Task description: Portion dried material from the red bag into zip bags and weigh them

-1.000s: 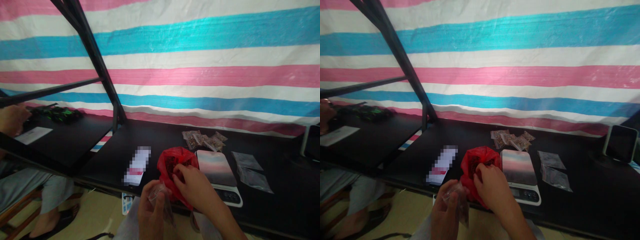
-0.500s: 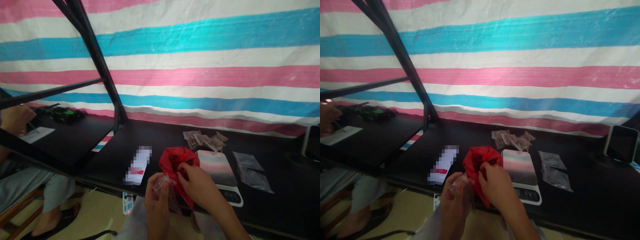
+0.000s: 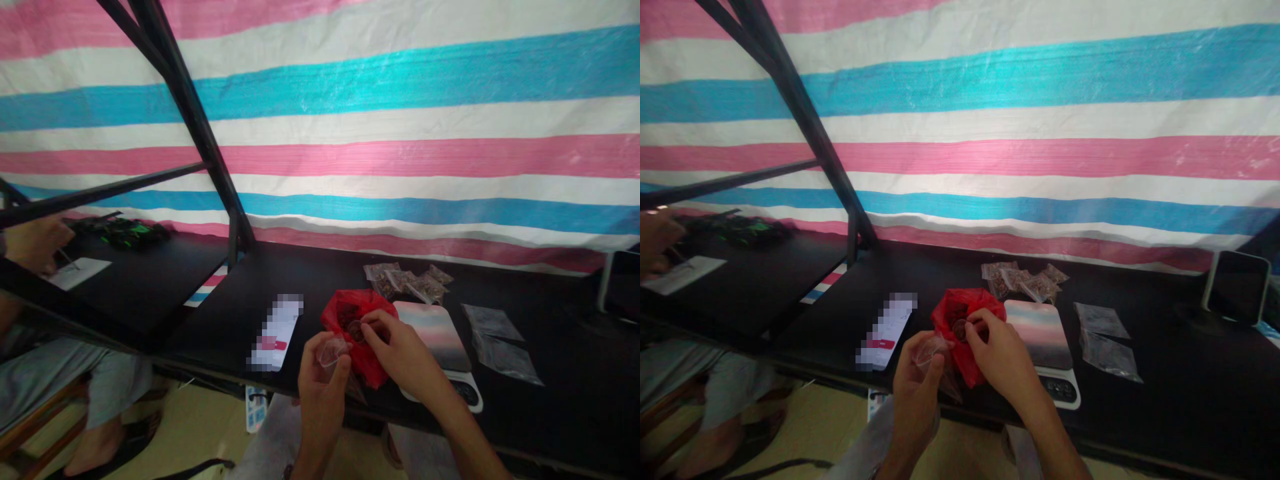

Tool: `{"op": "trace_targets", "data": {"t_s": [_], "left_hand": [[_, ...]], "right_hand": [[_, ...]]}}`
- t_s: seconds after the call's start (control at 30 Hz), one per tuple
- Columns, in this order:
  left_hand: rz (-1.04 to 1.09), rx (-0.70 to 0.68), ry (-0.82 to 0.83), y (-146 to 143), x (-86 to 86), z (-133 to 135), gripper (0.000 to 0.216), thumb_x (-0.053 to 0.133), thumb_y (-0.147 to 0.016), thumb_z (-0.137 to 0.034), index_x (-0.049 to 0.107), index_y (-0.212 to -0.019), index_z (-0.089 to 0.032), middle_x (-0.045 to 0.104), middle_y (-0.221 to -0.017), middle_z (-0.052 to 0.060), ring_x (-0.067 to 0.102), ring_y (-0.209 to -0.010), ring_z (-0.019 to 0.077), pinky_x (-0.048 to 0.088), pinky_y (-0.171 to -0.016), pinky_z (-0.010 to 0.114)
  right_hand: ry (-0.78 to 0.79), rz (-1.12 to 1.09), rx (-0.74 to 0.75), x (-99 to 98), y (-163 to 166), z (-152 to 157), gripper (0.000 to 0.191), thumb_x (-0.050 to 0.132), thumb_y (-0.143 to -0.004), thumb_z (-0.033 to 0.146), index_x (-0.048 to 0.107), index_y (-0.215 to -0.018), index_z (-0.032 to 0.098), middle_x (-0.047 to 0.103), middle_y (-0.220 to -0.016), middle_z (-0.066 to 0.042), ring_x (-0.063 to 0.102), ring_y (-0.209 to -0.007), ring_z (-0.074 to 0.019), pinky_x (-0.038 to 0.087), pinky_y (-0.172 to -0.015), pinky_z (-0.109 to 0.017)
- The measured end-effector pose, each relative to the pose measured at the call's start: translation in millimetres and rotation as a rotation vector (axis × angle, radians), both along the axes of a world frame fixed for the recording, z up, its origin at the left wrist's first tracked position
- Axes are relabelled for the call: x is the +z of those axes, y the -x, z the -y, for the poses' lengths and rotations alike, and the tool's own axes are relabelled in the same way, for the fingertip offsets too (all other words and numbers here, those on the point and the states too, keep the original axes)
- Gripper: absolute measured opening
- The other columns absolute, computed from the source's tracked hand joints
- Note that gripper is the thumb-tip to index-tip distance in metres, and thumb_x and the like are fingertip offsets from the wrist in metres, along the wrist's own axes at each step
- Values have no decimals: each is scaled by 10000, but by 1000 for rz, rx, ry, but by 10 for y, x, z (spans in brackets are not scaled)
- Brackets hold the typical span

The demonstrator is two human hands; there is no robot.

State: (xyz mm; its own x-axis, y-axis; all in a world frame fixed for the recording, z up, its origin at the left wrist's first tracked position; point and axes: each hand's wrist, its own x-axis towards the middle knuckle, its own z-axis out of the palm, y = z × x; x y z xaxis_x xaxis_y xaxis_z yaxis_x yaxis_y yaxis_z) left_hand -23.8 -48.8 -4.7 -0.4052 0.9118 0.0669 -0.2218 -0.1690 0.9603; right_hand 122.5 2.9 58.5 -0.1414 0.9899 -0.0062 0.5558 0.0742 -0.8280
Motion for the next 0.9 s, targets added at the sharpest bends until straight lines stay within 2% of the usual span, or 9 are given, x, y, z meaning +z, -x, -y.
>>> {"op": "trace_targets", "data": {"t_s": [0.1, 0.23, 0.3, 0.37, 0.43, 0.53, 0.6, 0.73, 0.9], "left_hand": [[-34, -2, 7, 24, -17, 31, 515, 886, -799, -516, 686, -1157, -205, 813, -1038, 93, 791, -913, 234, 630, -827, 331], [-107, -4, 73, 219, -58, 217, 561, 898, -788, -474, 689, -1238, -213, 808, -1154, 106, 793, -998, 252, 632, -879, 347], [-165, 44, 105, 297, -14, 299, 580, 898, -785, -458, 694, -1273, -222, 801, -1200, 104, 785, -1033, 256, 626, -899, 352], [-221, 94, 114, 297, 111, 310, 570, 904, -775, -437, 707, -1270, -233, 793, -1228, 94, 774, -1056, 259, 620, -914, 358], [-257, 49, 85, 211, 298, 220, 547, 917, -742, -415, 726, -1222, -234, 800, -1182, 86, 774, -1024, 268, 629, -877, 367], [-245, -3, 43, -9, 557, -71, 482, 870, -762, -386, 726, -1196, -230, 799, -1103, 68, 768, -989, 257, 618, -908, 388], [-227, -33, 26, -139, 622, -282, 431, 824, -778, -385, 730, -1163, -214, 790, -1088, 80, 757, -1004, 267, 601, -939, 418], [-212, -54, 37, -249, 470, -491, 442, 812, -780, -373, 736, -1183, -210, 772, -1114, 97, 747, -1045, 289, 576, -995, 465], [-230, -65, -6, -204, 186, -390, 448, 817, -797, -318, 754, -1233, -240, 783, -1203, 89, 742, -1149, 280, 570, -1031, 432]], "right_hand": [[-20, -80, -45, -14, -41, -47, 202, 547, -985, 359, 711, -991, 240, 810, -966, -56, 760, -924, -249, 515, -851, -361], [-37, -178, -43, -21, -80, -59, 244, 557, -959, 420, 716, -995, 239, 806, -981, -66, 760, -935, -258, 541, -876, -383], [-50, -221, -32, -18, -98, -55, 261, 576, -953, 446, 722, -1004, 236, 811, -998, -74, 762, -949, -259, 555, -887, -384], [-76, -265, -26, -3, -124, -57, 287, 600, -956, 481, 730, -1020, 233, 820, -1032, -84, 767, -977, -258, 565, -911, -383], [-113, -306, -48, 35, -166, -75, 323, 631, -951, 520, 734, -1047, 229, 827, -1047, -90, 775, -983, -258, 575, -918, -380], [-186, -333, -163, 137, -261, -133, 386, 672, -909, 570, 734, -1065, 222, 834, -1002, -95, 785, -926, -262, 591, -849, -369], [-233, -340, -231, 218, -325, -176, 410, 677, -886, 588, 734, -1055, 219, 835, -981, -100, 788, -915, -266, 592, -832, -368], [-231, -325, -191, 337, -359, -191, 380, 673, -894, 565, 738, -1041, 220, 834, -967, -96, 786, -903, -255, 593, -826, -358], [-243, -230, -94, 429, -221, -87, 277, 662, -927, 467, 752, -1035, 228, 803, -913, -56, 733, -801, -211, 572, -753, -313]]}}
